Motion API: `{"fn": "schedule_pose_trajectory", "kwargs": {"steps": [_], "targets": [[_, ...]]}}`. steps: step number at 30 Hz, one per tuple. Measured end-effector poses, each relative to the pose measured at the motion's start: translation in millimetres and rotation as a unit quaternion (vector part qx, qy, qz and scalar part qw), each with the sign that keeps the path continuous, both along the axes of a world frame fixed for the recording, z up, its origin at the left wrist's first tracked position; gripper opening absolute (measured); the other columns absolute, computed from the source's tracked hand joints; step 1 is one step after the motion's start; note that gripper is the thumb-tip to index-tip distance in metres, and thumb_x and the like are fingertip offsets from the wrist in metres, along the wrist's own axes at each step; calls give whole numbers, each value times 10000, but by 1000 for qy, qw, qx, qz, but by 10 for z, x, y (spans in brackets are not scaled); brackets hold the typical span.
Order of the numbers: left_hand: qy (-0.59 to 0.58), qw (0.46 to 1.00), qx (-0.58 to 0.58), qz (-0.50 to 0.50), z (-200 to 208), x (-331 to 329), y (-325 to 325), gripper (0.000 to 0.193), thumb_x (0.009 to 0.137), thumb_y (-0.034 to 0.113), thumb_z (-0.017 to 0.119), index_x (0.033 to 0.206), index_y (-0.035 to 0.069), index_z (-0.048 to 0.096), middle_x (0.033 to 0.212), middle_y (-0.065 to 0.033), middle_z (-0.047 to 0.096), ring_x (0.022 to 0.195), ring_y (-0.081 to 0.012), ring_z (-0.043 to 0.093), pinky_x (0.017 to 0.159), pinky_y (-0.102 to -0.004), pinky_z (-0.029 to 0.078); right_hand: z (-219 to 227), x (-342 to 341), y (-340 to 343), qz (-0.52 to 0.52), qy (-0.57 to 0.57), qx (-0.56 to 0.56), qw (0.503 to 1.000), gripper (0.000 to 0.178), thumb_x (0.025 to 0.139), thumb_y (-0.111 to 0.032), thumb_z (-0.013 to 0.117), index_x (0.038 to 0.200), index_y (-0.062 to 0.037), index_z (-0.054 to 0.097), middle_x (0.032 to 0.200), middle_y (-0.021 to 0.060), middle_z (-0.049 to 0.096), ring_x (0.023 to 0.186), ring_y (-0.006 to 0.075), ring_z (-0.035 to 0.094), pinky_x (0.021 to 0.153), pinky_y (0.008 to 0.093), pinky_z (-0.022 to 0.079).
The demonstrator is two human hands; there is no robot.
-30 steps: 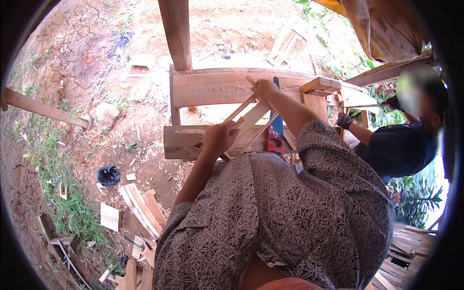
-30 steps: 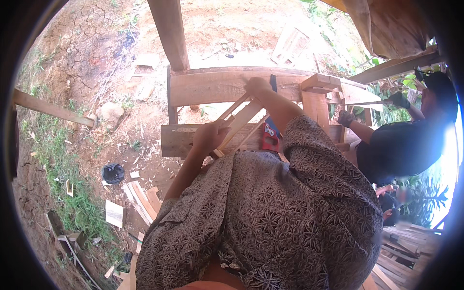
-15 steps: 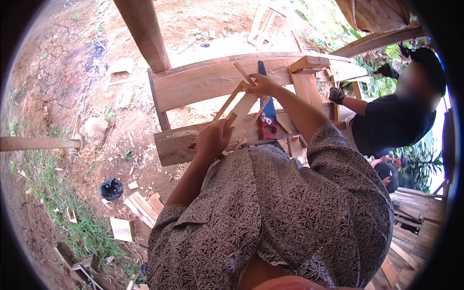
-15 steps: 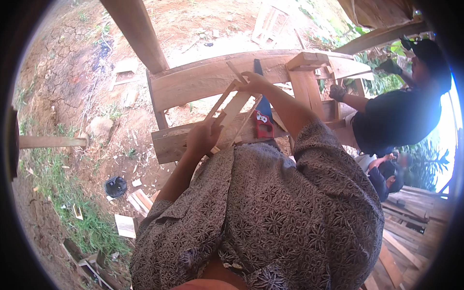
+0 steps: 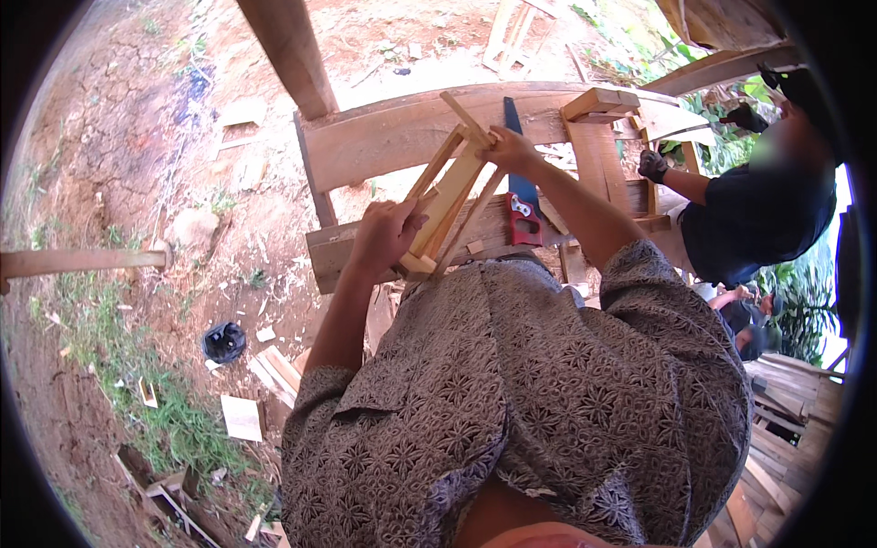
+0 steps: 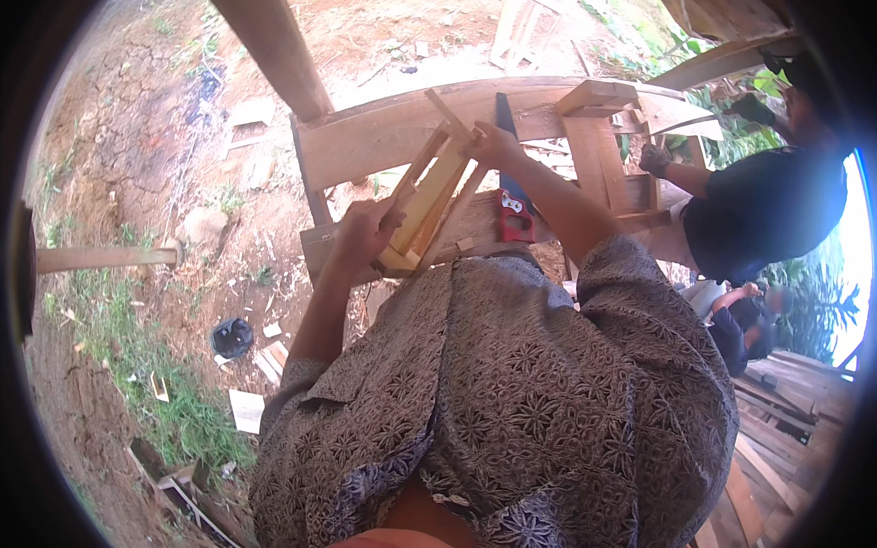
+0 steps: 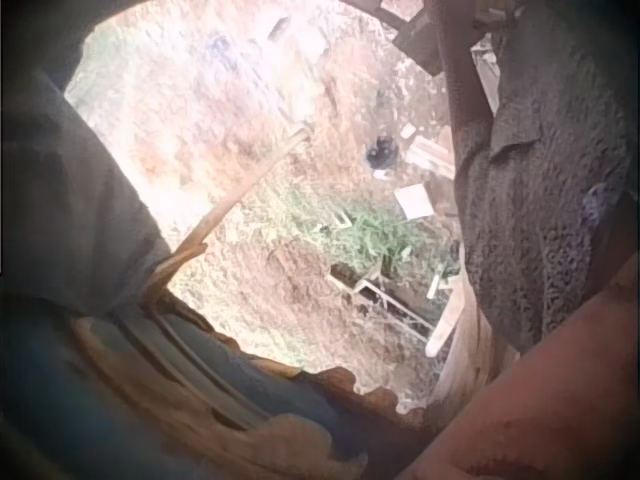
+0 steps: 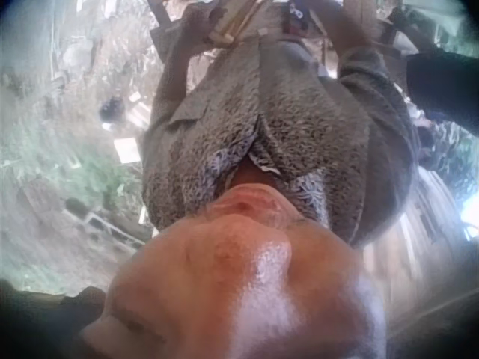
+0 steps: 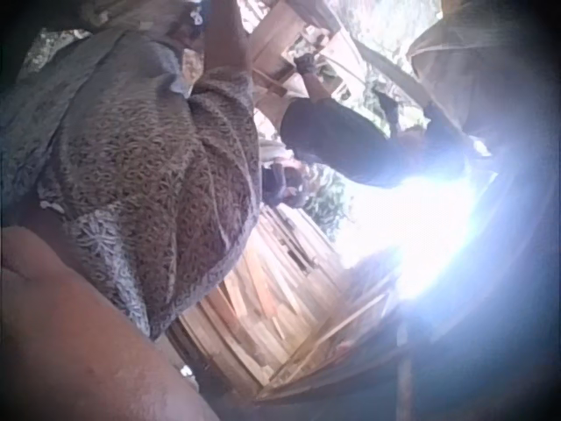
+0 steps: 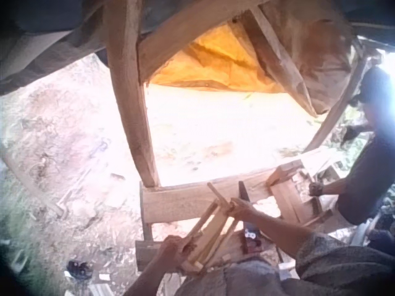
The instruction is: The person uses a hand saw to cut a piece of wood clamped to a wooden workbench. They repeatedly adjust the wood's position and the saw's angle while cutting. Other people are visible in the background working with wood.
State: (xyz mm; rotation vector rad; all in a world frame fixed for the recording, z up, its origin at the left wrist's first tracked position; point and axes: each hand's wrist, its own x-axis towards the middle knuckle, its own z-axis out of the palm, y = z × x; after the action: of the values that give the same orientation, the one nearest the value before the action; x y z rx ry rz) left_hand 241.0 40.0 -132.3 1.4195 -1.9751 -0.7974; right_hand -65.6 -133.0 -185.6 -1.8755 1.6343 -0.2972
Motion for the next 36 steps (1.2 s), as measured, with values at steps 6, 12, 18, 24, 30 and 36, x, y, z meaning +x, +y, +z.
{"fn": "schedule_pose_trajectory", "kwargs": {"steps": [6,12,18,24,30,36], "targets": [[16,999,-28,-20,28,383,183,312,906,265,757,1099,20,748,937,-179,738,973,-335,686,944,-450,479,232,567,-155,-6,-68,236,969,975,751,-390,877,1565,-106,420,1176,133,695,906,220,709,717,389,619],[86,995,23,-53,16,505,422,297,921,228,747,1137,23,754,1044,-148,750,1124,-306,666,1022,-438,463,104,753,-303,-35,-55,250,966,997,778,-328,860,1602,-106,343,1137,111,699,901,206,708,748,385,628],[64,990,41,-118,188,686,545,301,909,204,764,1168,52,746,1154,-132,733,1218,-303,629,1061,-428,472,-6,773,-462,-8,-51,302,952,971,776,-316,864,1582,-82,376,1178,115,690,930,206,706,756,380,629],[103,989,30,-101,233,693,668,340,875,303,795,1092,46,751,1099,-136,724,1180,-303,634,1080,-481,433,165,891,-368,-9,-54,289,956,969,770,-344,872,1572,-82,393,1248,150,664,980,235,703,760,391,631],[78,996,-50,12,-186,541,546,270,916,242,707,1052,19,641,982,-152,690,1023,-358,637,986,-460,450,123,788,-304,-34,-13,177,984,741,758,-440,882,1302,2,641,1084,163,714,850,226,720,667,345,618],[297,934,-53,193,-551,485,161,343,1082,329,511,1055,4,618,858,-57,614,818,-131,580,743,-298,479,323,930,-746,11,118,142,983,663,795,-674,757,862,-15,734,764,107,702,666,181,691,585,307,570]]}}
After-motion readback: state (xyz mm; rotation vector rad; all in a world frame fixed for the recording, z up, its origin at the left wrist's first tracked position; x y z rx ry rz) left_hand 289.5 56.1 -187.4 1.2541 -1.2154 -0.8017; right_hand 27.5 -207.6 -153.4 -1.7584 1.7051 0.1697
